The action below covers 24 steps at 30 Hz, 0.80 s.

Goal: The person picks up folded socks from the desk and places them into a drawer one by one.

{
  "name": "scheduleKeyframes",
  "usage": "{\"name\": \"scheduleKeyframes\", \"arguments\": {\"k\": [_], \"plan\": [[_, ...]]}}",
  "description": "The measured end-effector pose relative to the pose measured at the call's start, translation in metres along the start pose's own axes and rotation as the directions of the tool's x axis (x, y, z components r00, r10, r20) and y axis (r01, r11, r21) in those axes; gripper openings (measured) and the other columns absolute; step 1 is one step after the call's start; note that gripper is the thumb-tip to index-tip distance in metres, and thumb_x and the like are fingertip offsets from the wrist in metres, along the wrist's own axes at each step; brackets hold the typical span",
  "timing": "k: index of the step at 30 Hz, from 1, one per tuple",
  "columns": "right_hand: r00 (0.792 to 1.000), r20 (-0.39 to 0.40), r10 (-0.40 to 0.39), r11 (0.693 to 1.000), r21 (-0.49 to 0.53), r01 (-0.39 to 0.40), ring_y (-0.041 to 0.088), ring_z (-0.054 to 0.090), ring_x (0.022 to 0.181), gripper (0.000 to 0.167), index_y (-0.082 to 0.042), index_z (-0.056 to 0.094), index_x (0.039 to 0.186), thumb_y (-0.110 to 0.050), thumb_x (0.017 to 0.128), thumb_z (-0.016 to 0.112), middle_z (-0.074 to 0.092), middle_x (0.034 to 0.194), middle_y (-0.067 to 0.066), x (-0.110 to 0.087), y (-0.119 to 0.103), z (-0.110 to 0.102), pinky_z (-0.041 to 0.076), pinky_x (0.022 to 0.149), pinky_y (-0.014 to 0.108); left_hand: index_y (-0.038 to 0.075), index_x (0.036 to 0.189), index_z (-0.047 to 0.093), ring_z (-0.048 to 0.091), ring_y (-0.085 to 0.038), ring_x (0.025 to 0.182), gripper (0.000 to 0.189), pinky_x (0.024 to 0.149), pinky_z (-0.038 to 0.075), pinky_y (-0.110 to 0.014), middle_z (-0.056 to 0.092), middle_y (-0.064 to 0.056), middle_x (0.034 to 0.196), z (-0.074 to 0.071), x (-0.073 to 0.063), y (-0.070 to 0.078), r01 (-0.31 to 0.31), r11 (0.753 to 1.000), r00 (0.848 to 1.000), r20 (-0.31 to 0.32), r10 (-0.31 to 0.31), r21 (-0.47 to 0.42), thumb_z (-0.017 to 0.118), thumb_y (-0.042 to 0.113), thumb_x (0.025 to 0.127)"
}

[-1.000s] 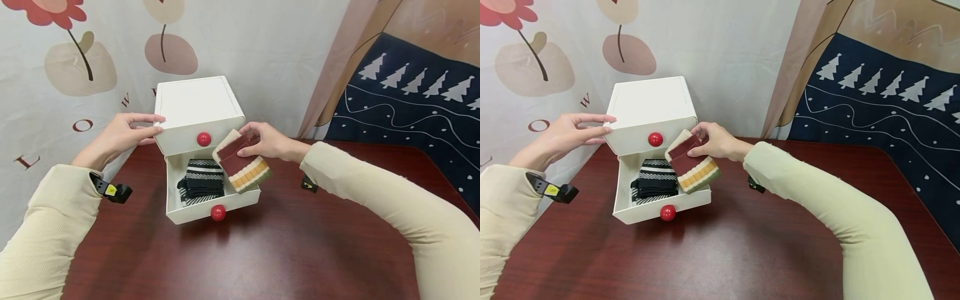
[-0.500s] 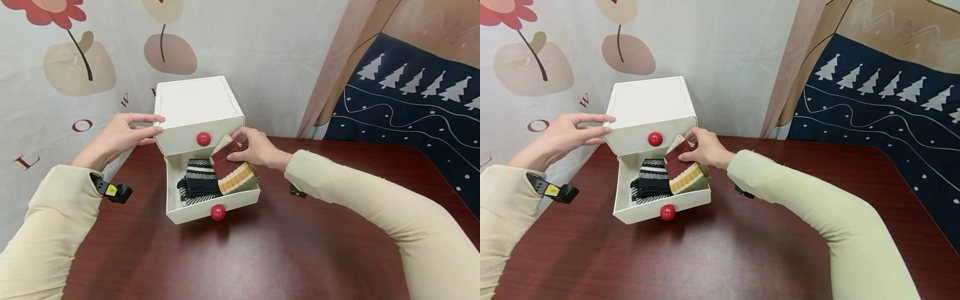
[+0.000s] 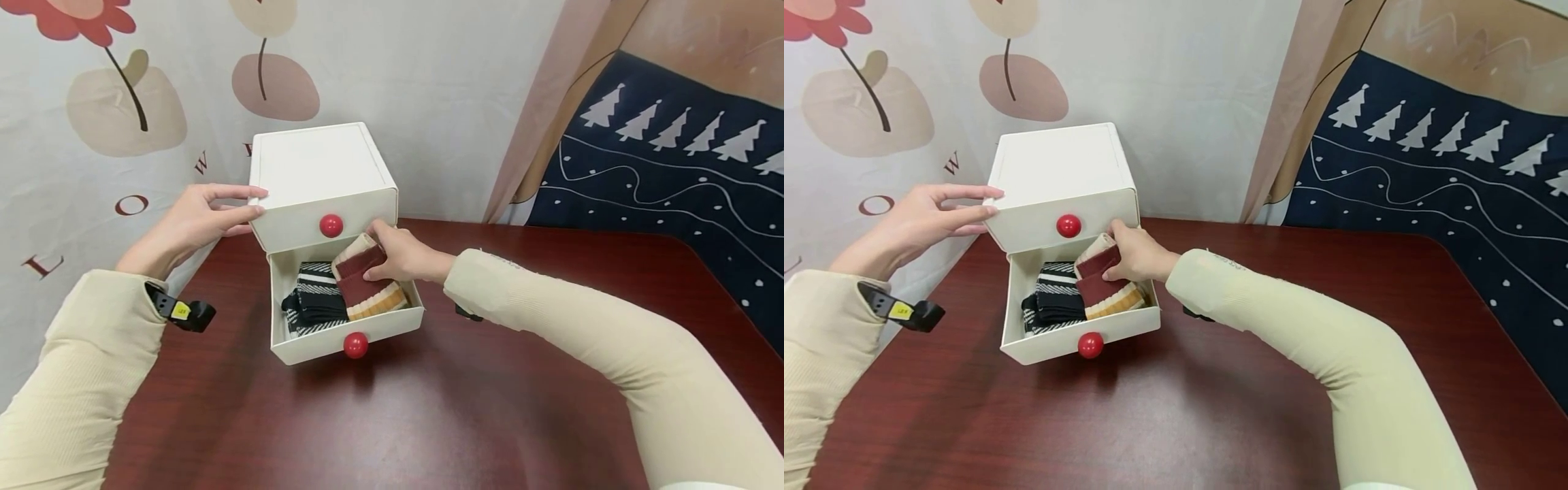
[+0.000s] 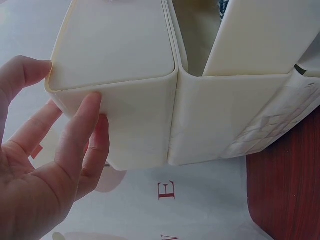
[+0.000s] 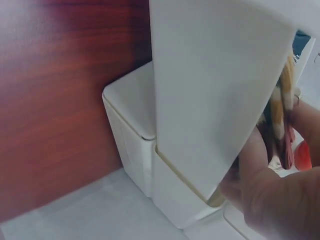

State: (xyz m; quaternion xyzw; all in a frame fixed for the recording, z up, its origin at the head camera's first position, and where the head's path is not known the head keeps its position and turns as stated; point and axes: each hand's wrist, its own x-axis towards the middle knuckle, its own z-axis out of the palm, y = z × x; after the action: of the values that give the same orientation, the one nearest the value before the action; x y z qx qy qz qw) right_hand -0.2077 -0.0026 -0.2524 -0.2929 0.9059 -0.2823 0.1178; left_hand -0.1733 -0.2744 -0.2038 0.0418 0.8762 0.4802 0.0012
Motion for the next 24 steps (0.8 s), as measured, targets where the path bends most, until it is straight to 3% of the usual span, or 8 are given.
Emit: {"name": "scheduleKeyframes", "arguments": {"k": [4,11,19,24], "plan": [[0.999,0.041,-0.017,0.994,-0.104,0.021,0.02,0.05,0.094,0.055,-0.004,0.039,0.114,-0.015,0.074,0.074,0.052,0.104,0.01,0.002,-0.003,-0.002,0.046,0.077,0.025,0.01,0.118,0.056,0.06,-0.003,0.082,0.041,0.075,0.051,-0.02,0.056,0.005,0.102,0.0,-0.001,0.0,-0.006,1.0,1.0,0.001,0.006,-0.004,0.064,0.029,0.082],[0.997,0.08,0.019,0.987,-0.16,-0.006,0.018,0.051,0.083,0.053,-0.008,0.044,0.11,-0.02,0.07,0.076,0.05,0.096,0.006,0.005,-0.007,-0.007,0.05,0.056,0.022,0.008,0.118,0.056,0.06,-0.002,0.083,0.04,0.074,0.052,-0.022,0.055,0.003,0.104,0.0,-0.001,-0.001,-0.025,1.0,1.0,-0.002,0.025,-0.012,0.063,0.026,0.083],[0.998,0.043,0.045,0.969,-0.247,-0.033,0.015,0.051,0.082,0.054,-0.015,0.049,0.114,-0.031,0.07,0.076,0.053,0.093,0.0,0.006,-0.008,-0.008,0.045,0.061,0.026,0.011,0.116,0.058,0.06,-0.002,0.081,0.036,0.072,0.052,-0.02,0.057,0.006,0.099,-0.001,-0.001,-0.001,-0.012,1.0,1.0,-0.008,0.012,-0.018,0.063,0.024,0.083],[1.0,0.003,0.03,0.971,-0.236,-0.028,0.014,0.051,0.085,0.055,-0.019,0.052,0.117,-0.035,0.07,0.075,0.054,0.095,-0.002,0.005,-0.005,-0.01,0.045,0.065,0.028,0.013,0.113,0.059,0.06,-0.003,0.08,0.032,0.071,0.053,-0.021,0.059,0.007,0.095,-0.001,-0.001,-0.001,-0.01,0.999,1.0,-0.008,0.009,-0.039,0.063,0.023,0.083]]}}
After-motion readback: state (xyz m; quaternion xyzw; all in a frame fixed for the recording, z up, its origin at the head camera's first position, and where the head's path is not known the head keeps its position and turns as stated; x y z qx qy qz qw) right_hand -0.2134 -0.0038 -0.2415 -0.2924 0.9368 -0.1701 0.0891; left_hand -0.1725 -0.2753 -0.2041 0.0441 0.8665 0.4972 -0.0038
